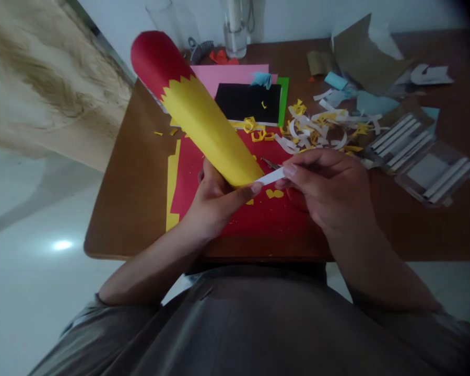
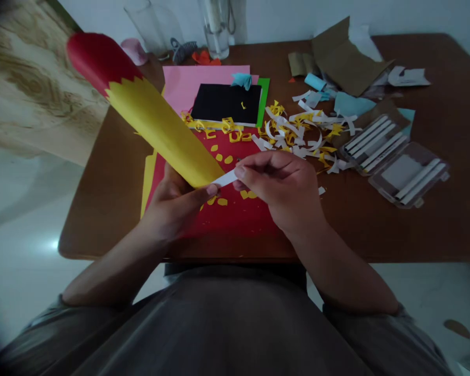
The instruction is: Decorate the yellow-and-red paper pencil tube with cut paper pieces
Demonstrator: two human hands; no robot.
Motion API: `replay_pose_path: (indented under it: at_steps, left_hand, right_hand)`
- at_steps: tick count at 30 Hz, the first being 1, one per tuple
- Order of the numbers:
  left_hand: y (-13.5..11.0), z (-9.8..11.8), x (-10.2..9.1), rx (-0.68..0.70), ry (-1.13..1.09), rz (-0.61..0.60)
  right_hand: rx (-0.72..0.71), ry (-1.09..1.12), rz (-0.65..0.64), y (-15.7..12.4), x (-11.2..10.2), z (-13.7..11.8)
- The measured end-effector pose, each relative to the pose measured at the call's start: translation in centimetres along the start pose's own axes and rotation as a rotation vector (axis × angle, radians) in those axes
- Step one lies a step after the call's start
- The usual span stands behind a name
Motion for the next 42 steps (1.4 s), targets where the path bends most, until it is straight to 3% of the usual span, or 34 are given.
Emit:
replay_pose_path:
  at_steps: [5,10,24,37,42]
  left_hand:
    - [-0.3,1.3,0.7,-0.081,-0.075,-0.102]
    - [-0.2,2.0,1.0,-0.126,-0.180,-0.121]
    - [-0.3,2.3,0.8,-0.118,-0.193,-0.216]
    - [0.2,1.6,0.6,-0.126,-0.216,-0.242]
    - [0.0,1.3,0.6,-0.151,-0.185,-0.172]
  right_hand:
    - [0.078,0.062,-0.008,0.6,-0.3,-0.1]
    - [0.132,0.049,-0.023,0.6,-0.3,-0.1]
    - [0.139,0.024,-0.070,0.1,-0.1,-0.1]
    - [0.181,-0.032,-0.118,-0.5,0.7,-0.1]
    - [0.209,0.051,-0.124,-0.6,0.9,-0.1]
Point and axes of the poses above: each hand's wrist, its own y-axis towards the middle knuckle, its own x-axis out of the palm, z = x × y, the point moved 1 cm from there along y, towards the middle knuckle
